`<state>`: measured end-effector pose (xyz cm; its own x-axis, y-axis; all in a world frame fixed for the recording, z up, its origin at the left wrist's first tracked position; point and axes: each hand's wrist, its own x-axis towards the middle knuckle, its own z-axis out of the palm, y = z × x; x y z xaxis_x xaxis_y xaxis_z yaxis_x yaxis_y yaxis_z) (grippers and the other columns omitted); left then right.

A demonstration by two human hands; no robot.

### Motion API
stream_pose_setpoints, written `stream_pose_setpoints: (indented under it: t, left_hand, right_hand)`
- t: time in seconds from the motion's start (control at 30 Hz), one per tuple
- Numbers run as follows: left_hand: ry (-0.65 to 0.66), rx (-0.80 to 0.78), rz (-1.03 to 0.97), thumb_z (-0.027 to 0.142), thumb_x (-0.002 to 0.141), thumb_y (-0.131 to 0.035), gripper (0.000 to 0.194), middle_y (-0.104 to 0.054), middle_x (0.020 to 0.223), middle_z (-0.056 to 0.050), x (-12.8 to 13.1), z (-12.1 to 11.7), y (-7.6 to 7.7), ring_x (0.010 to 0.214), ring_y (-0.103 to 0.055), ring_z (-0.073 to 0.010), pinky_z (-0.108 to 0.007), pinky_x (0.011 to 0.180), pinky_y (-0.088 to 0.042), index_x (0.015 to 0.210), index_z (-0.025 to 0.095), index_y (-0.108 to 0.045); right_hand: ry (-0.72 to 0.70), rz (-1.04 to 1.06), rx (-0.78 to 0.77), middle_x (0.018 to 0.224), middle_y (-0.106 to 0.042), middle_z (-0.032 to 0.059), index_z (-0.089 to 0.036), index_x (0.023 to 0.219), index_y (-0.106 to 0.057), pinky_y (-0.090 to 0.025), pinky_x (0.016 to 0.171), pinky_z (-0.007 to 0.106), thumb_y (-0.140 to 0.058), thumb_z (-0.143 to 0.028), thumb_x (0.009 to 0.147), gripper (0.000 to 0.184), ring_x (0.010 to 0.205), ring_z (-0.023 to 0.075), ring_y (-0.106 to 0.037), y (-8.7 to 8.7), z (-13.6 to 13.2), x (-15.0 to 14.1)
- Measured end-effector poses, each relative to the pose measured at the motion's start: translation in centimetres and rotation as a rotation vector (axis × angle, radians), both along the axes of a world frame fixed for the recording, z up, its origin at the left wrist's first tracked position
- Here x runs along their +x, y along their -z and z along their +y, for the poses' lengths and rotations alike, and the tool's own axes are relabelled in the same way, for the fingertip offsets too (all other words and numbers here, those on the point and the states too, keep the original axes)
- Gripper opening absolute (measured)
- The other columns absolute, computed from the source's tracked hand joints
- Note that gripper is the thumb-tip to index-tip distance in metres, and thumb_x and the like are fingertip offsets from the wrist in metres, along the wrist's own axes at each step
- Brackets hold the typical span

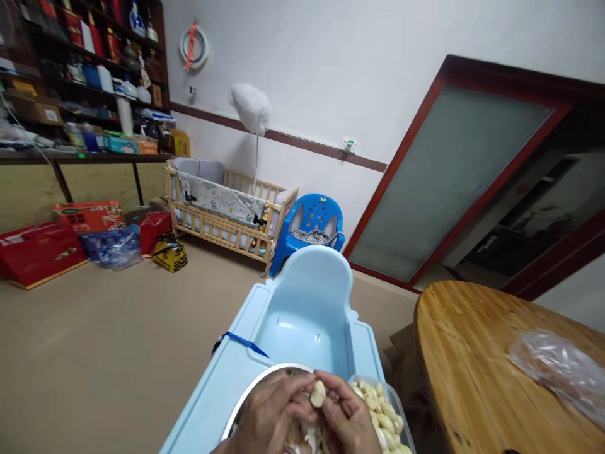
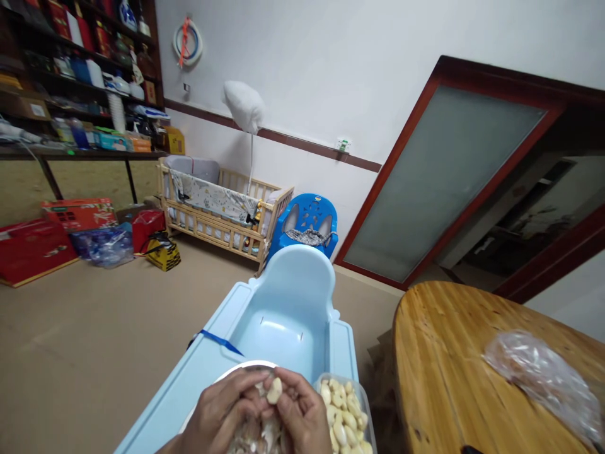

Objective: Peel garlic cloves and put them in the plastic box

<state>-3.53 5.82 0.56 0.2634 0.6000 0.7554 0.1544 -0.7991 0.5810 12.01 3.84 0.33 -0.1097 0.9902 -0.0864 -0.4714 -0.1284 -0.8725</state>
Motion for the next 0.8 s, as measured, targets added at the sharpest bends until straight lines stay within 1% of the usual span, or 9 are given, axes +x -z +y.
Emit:
stream_pose_setpoints:
  t: [0.1,0.2,0.27,0.37,0.5,0.57,0.63,0.7,0.8]
  left_hand:
    - [-0.03,0.017,0.005,0.002,0.08,-0.045,0.035,-0.068,0.085,-0.009,0.0,0.1,0.3,0.073,-0.063,-0.0192,-0.03,0.067,-0.053,0.111,0.019,-0.049]
    - [-0.033,0.011,-0.003,0.001,0.079,-0.045,0.037,-0.068,0.085,-0.008,0.0,0.1,0.3,0.072,-0.062,-0.019,-0.03,0.064,-0.052,0.111,0.019,-0.05]
    - [-0.032,0.015,-0.02,0.001,0.079,-0.044,0.037,-0.067,0.081,-0.008,0.1,0.1,0.4,0.07,-0.061,-0.0187,-0.029,0.062,-0.052,0.111,0.018,-0.051]
    - [-0.04,0.041,-0.043,0.0,0.079,-0.043,0.037,-0.066,0.075,-0.007,0.1,0.1,0.4,0.065,-0.06,-0.0178,-0.029,0.06,-0.051,0.11,0.017,-0.052]
    - [-0.052,0.049,-0.054,0.0,0.079,-0.043,0.039,-0.065,0.07,-0.005,0.1,0.1,0.4,0.062,-0.06,-0.0166,-0.027,0.058,-0.051,0.113,0.017,-0.052]
    - [-0.048,0.029,-0.068,-0.001,0.078,-0.043,0.041,-0.065,0.069,-0.004,0.1,0.1,0.4,0.061,-0.06,-0.016,-0.026,0.058,-0.051,0.114,0.018,-0.052]
    - [-0.039,0.001,-0.079,-0.001,0.078,-0.042,0.044,-0.064,0.07,-0.004,0.0,0.0,0.4,0.062,-0.061,-0.0157,-0.025,0.058,-0.052,0.116,0.019,-0.051]
    - [-0.032,-0.019,-0.069,-0.002,0.076,-0.042,0.047,-0.065,0.071,-0.004,0.0,0.0,0.6,0.064,-0.062,-0.0157,-0.025,0.06,-0.053,0.118,0.019,-0.05]
    - [-0.026,-0.028,-0.028,-0.002,0.075,-0.041,0.052,-0.065,0.074,-0.005,-0.1,0.0,0.7,0.067,-0.062,-0.0165,-0.027,0.064,-0.053,0.121,0.019,-0.047]
  right_hand:
    - [-0.039,0.006,0.012,0.089,-0.071,0.0088,-0.02,0.096,-0.068,-0.046,0.073,0.028,-0.077,-0.034,0.063,0.037,0.08,0.0189,-0.065,0.1,0.1,-0.1]
    - [-0.059,-0.016,0.021,0.081,-0.071,0.0066,-0.019,0.094,-0.068,-0.046,0.067,0.027,-0.076,-0.034,0.064,0.035,0.068,0.0156,-0.064,0.0,0.1,-0.2]
    - [-0.058,-0.06,0.029,0.075,-0.07,0.0051,-0.019,0.092,-0.069,-0.047,0.063,0.026,-0.076,-0.034,0.064,0.032,0.061,0.0146,-0.062,0.0,0.1,-0.3]
    - [-0.067,-0.118,0.045,0.073,-0.07,0.0049,-0.018,0.087,-0.071,-0.047,0.063,0.027,-0.077,-0.033,0.062,0.03,0.062,0.0159,-0.063,0.0,-0.1,-0.5]
    - [-0.069,-0.075,0.036,0.064,-0.069,0.0029,-0.02,0.085,-0.073,-0.047,0.059,0.026,-0.078,-0.037,0.06,0.03,0.057,0.0147,-0.062,0.5,-0.3,-0.6]
    - [-0.043,-0.092,0.037,0.067,-0.071,0.0037,-0.021,0.083,-0.073,-0.048,0.06,0.027,-0.078,-0.036,0.059,0.029,0.059,0.0161,-0.064,0.8,-0.4,-0.5]
    - [-0.017,-0.151,0.056,0.074,-0.072,0.0051,-0.022,0.081,-0.074,-0.05,0.063,0.03,-0.079,-0.033,0.059,0.026,0.062,0.0181,-0.065,1.2,-0.3,-0.2]
    - [0.001,-0.201,0.097,0.079,-0.072,0.0056,-0.023,0.08,-0.074,-0.05,0.067,0.032,-0.079,-0.032,0.059,0.024,0.067,0.0195,-0.065,1.3,-0.1,0.1]
    - [-0.006,-0.239,0.163,0.081,-0.071,0.0052,-0.024,0.079,-0.075,-0.049,0.071,0.031,-0.078,-0.033,0.059,0.021,0.075,0.0203,-0.064,1.2,0.2,0.3]
